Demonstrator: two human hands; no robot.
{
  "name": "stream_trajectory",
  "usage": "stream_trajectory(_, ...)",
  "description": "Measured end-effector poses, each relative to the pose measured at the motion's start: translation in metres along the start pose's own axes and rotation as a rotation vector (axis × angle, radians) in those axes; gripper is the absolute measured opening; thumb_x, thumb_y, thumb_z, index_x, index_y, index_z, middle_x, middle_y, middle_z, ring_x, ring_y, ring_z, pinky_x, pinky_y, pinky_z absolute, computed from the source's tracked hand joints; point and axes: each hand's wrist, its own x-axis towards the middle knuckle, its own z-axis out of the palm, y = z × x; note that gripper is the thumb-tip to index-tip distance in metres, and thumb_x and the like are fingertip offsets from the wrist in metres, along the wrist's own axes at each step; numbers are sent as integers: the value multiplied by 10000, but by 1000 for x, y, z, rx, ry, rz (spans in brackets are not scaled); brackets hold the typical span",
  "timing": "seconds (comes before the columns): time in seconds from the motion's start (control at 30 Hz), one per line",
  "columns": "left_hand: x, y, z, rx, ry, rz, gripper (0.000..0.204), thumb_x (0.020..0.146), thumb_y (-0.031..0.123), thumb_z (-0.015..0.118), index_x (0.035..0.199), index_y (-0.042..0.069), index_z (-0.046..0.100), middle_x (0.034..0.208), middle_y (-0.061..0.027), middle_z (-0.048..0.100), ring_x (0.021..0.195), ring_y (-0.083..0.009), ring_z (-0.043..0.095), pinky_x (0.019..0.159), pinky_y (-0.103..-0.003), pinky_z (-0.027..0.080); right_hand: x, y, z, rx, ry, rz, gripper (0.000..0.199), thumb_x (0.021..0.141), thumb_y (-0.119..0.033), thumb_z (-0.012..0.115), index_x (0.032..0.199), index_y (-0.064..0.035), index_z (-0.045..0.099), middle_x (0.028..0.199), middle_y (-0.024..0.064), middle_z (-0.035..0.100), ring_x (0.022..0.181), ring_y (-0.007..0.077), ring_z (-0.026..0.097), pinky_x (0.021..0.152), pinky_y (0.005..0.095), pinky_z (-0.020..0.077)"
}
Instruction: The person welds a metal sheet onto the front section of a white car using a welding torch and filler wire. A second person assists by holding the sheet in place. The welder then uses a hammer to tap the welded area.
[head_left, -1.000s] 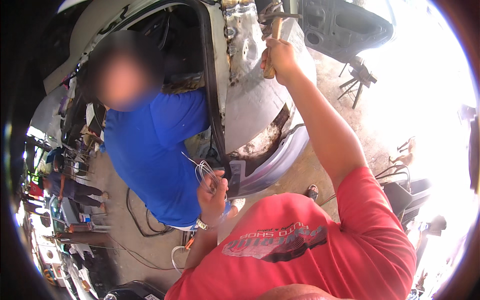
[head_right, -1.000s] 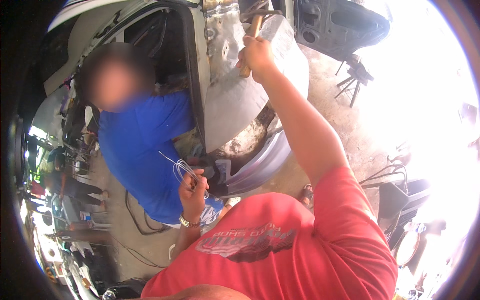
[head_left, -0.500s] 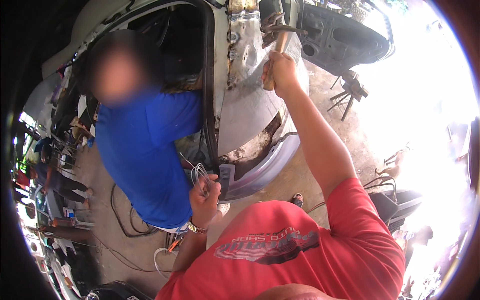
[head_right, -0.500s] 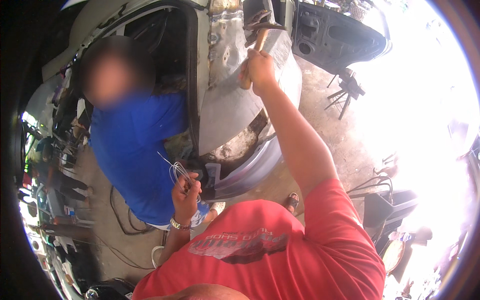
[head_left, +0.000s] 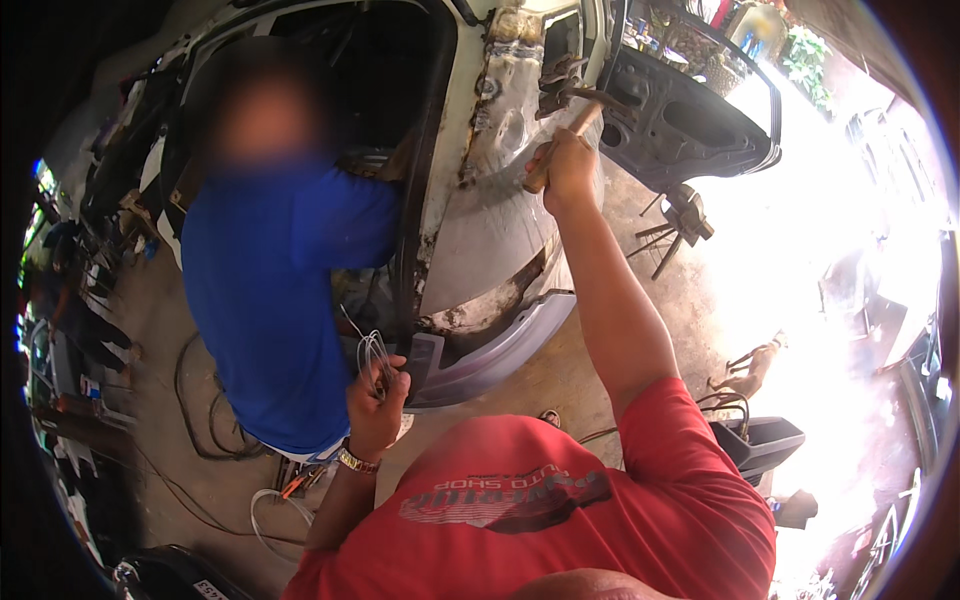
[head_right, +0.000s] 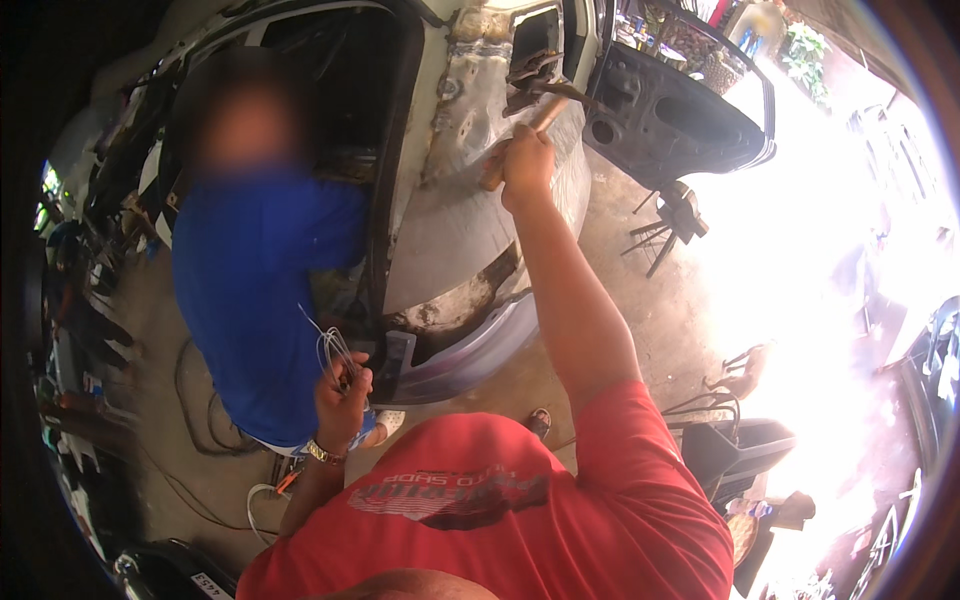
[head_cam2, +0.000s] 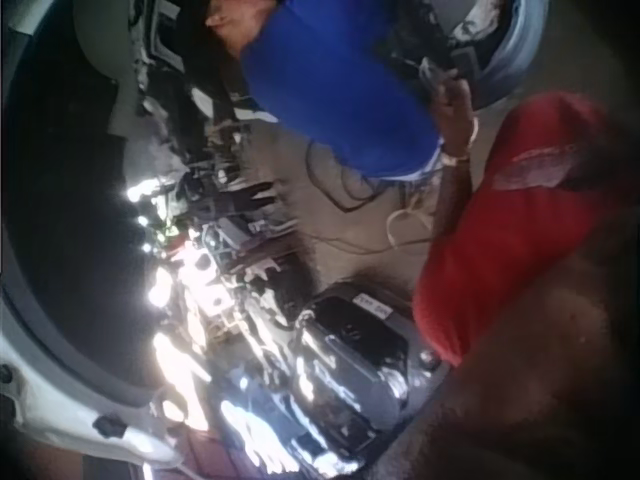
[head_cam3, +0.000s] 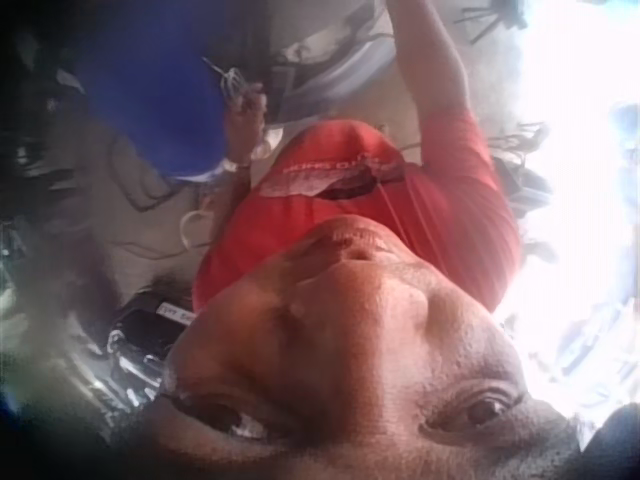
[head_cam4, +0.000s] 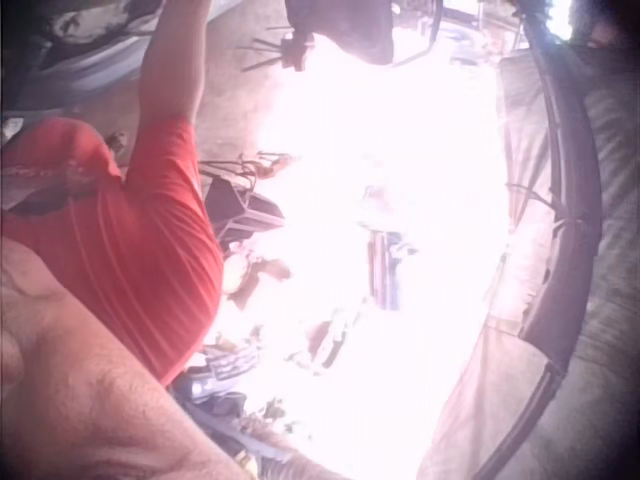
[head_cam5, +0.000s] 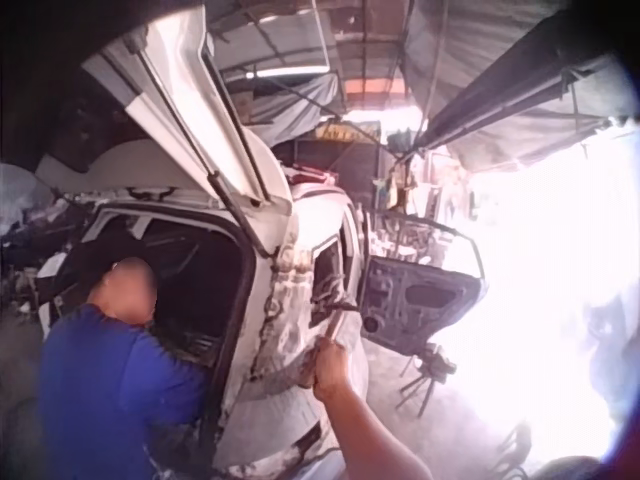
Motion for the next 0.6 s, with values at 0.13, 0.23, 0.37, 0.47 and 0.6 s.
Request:
stream_trajectory(0.13,0,0,-1,15,-11,-3,206,1013,84,729,1200,2,705,786,51,630,692,-15,514,618,-236,404,-7,2,-5,-39,-125,207,204,1064,-222,543,1036,-21,563,817,132,614,632,286,622,604,440,586)
stream_trajectory(0.23,4,-3,1,61,-38,26,212,1015,89,690,1212,12,692,779,24,656,662,-28,552,584,-223,419,-1,2,-13,31,-25,46,198,1065,-221,550,1045,-24,568,819,135,619,658,296,633,625,443,589)
stream_trajectory(0.37,8,0,6,87,-52,34,220,1017,85,684,1224,12,687,786,23,656,652,-23,541,580,-221,416,-11,9,-5,77,-53,119,199,1058,-225,565,1053,-27,552,821,144,624,658,308,642,609,441,577)
stream_trajectory(0.47,7,1,8,47,-55,3,209,1018,84,693,1214,10,693,786,34,644,671,-20,536,589,-229,411,-4,13,-10,57,-80,87,194,1061,-218,558,1074,-25,546,810,144,622,633,313,638,595,455,578)
stream_trajectory(0.6,6,3,10,20,-51,-40,188,1016,79,712,1190,9,709,798,41,633,707,-19,533,602,-249,402,-6,19,-7,65,-110,60,186,1057,-225,566,1051,-39,554,793,122,606,620,291,624,586,450,570)
